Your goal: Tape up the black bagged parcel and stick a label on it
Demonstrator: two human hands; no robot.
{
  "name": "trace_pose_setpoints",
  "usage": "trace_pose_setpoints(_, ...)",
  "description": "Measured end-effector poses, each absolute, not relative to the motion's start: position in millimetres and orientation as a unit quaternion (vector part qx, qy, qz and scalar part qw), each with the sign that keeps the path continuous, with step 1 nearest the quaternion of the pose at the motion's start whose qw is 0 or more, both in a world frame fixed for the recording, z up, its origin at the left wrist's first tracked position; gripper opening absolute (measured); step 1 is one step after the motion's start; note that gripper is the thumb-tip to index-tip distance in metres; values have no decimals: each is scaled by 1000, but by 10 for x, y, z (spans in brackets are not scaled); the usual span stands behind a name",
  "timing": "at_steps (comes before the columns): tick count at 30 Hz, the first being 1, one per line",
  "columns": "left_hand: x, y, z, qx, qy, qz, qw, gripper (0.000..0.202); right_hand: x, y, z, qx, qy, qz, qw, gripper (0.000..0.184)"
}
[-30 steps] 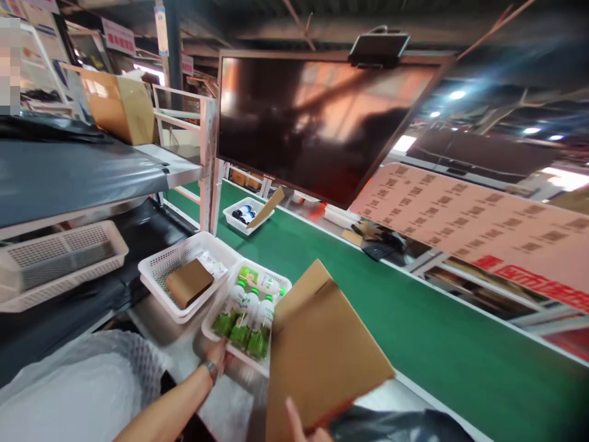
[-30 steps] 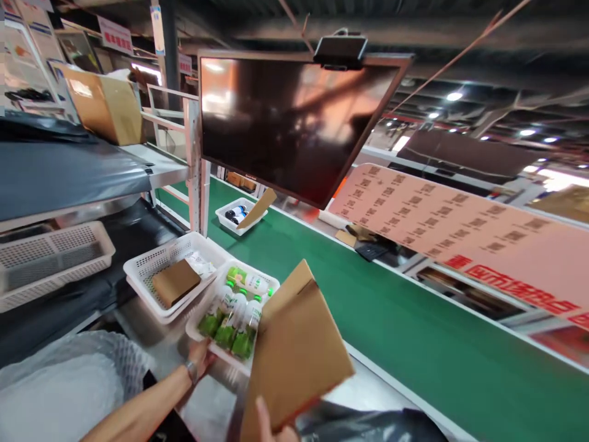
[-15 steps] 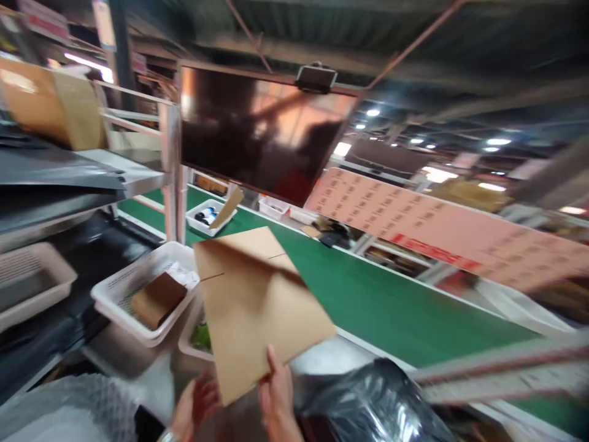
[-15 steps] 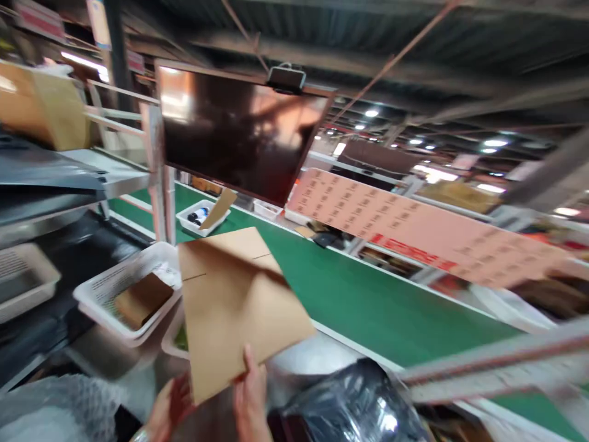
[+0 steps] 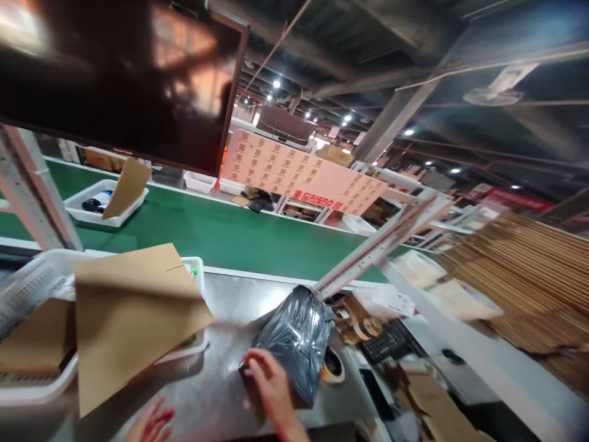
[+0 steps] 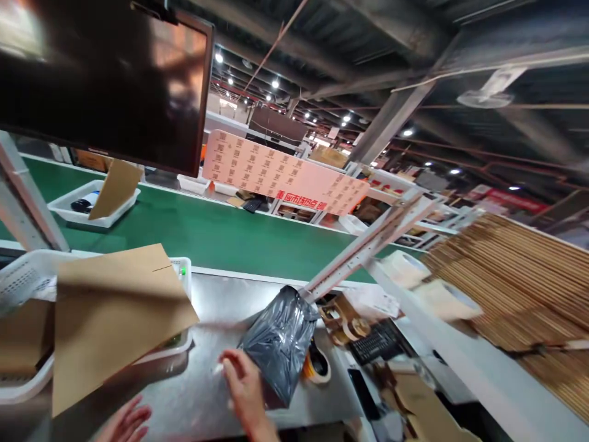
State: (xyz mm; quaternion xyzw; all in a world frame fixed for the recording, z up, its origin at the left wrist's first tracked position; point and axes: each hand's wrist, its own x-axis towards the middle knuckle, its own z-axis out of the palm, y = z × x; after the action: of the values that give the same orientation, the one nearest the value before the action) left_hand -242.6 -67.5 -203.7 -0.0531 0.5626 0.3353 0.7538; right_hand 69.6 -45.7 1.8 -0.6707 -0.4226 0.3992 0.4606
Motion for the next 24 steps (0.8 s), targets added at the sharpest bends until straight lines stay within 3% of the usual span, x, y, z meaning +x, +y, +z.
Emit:
trace_pose_setpoints(4,-1571,-628,-1687,147,552,235,786,73,1974,-615,438,-800,-291,95,516,64)
trace_pose_setpoints(6,-1177,-558,-1398,278,477,181,814,62,2405,-620,374,-820,-252,49,512,75)
trace_pose_setpoints(9,-687,-453,-1035,383,333,108,855,32,2795,-567,89,-833,-252,68,487,85)
trace_pose_setpoints(12,-263,-425,-910,312,339,112,881,15,3063,-490,-186,-831,-310,46,459,88)
trace_pose_setpoints(16,185,-491,-1129,183,489,177,835,10,3536,-374,-359,-830,-352,50,430,94)
trace_pose_setpoints(20,344,-678,-1402,104,629,244,731,17,4124,-194,-417,-823,-359,105,427,100)
trace_pose_setpoints(24,432,-1019,-1332,51,670,299,678,9,4507,115,-538,-816,-338,196,426,99)
